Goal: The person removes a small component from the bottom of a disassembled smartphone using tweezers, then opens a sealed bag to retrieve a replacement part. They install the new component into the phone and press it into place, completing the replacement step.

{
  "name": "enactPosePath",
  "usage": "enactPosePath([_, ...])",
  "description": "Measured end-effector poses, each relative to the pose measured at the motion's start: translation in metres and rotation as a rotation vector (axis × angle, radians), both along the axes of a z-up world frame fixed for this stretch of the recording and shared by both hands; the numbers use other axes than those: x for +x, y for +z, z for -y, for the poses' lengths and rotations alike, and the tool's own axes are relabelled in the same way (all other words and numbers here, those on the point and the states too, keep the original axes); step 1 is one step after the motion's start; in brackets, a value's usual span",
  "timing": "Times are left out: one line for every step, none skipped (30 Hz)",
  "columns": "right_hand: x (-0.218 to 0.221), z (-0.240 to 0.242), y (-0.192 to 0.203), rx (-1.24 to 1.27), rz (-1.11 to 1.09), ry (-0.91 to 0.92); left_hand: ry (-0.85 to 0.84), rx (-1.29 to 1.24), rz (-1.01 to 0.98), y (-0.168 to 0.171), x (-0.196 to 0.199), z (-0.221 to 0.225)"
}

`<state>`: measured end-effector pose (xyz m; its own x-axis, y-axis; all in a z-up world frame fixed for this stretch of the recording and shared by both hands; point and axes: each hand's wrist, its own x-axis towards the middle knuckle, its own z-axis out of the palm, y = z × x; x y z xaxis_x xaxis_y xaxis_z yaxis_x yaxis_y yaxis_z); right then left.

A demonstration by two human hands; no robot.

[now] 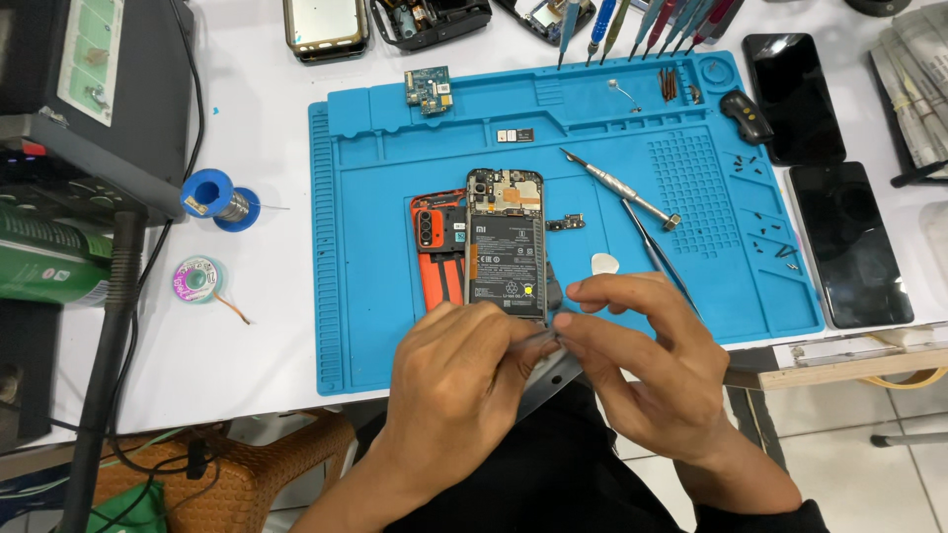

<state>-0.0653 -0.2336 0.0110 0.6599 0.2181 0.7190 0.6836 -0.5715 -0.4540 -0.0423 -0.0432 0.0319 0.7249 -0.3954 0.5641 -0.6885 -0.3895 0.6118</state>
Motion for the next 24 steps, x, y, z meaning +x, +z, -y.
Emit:
enactPosePath([0.002, 0.000, 0.003, -0.001, -0.001, 0.001, 0.001, -0.001, -0.001, 0.000, 0.000, 0.000])
enactPosePath([0.004, 0.000, 0.007, -0.040, 0.021, 0.009, 0.004, 0.021, 0.027, 0.000, 0.000, 0.000])
enactPosePath([0.006, 0.000, 0.011, -0.078, 0.042, 0.018, 0.007, 0.043, 0.055, 0.001, -0.001, -0.001])
enactPosePath([0.007, 0.000, 0.012, -0.079, 0.044, 0.020, 0.009, 0.042, 0.057, 0.000, -0.001, 0.000])
enactPosePath([0.007, -0.001, 0.012, -0.087, 0.085, 0.004, 0.010, 0.050, 0.062, 0.000, -0.001, 0.000])
enactPosePath([0.007, -0.002, 0.013, -0.094, 0.122, -0.011, 0.012, 0.058, 0.064, -0.001, -0.002, 0.000])
enactPosePath([0.009, -0.001, 0.015, -0.094, 0.122, -0.009, 0.015, 0.058, 0.063, -0.001, -0.003, 0.000])
enactPosePath([0.011, -0.001, 0.017, -0.105, 0.166, 0.010, 0.001, 0.037, 0.035, -0.001, -0.002, 0.000])
enactPosePath([0.013, -0.001, 0.020, -0.115, 0.211, 0.028, -0.014, 0.016, 0.007, 0.000, -0.002, 0.000])
enactPosePath([0.013, 0.000, 0.021, -0.115, 0.212, 0.030, -0.012, 0.016, 0.008, -0.001, -0.002, -0.001])
enactPosePath([0.014, 0.002, 0.022, -0.142, 0.220, 0.036, -0.023, 0.014, -0.010, -0.001, -0.001, -0.002])
enactPosePath([0.014, 0.003, 0.023, -0.169, 0.225, 0.042, -0.034, 0.012, -0.031, -0.001, -0.001, -0.002])
enactPosePath([0.016, 0.003, 0.025, -0.169, 0.225, 0.043, -0.032, 0.012, -0.032, -0.001, -0.002, -0.003])
enactPosePath([0.017, 0.004, 0.027, -0.175, 0.209, 0.065, -0.050, 0.007, -0.059, -0.001, -0.002, -0.004])
enactPosePath([0.018, 0.005, 0.029, -0.180, 0.194, 0.087, -0.067, 0.002, -0.086, -0.001, -0.002, -0.004])
enactPosePath([0.020, 0.006, 0.032, -0.180, 0.192, 0.086, -0.068, 0.002, -0.087, -0.002, -0.002, -0.005])
enactPosePath([0.021, 0.007, 0.036, -0.196, 0.181, 0.144, -0.074, 0.017, -0.099, -0.003, -0.002, -0.005])
enactPosePath([0.023, 0.008, 0.040, -0.212, 0.171, 0.202, -0.081, 0.032, -0.108, -0.003, -0.002, -0.006])
enactPosePath([0.025, 0.014, 0.040, -0.212, 0.173, 0.201, -0.082, 0.032, -0.106, -0.004, 0.000, -0.006])
enactPosePath([0.026, 0.019, 0.038, -0.257, 0.079, 0.262, -0.097, 0.044, -0.119, -0.005, 0.000, -0.007])
enactPosePath([0.027, 0.025, 0.037, -0.302, -0.014, 0.323, -0.111, 0.056, -0.131, -0.007, 0.000, -0.007])
enactPosePath([0.030, 0.027, 0.040, -0.301, -0.014, 0.322, -0.112, 0.057, -0.131, -0.006, 0.000, -0.008])
enactPosePath([0.033, 0.030, 0.042, -0.341, -0.088, 0.396, -0.141, 0.085, -0.128, -0.004, 0.001, -0.009])
enactPosePath([0.036, 0.032, 0.044, -0.380, -0.163, 0.471, -0.170, 0.113, -0.127, -0.004, 0.002, -0.009])
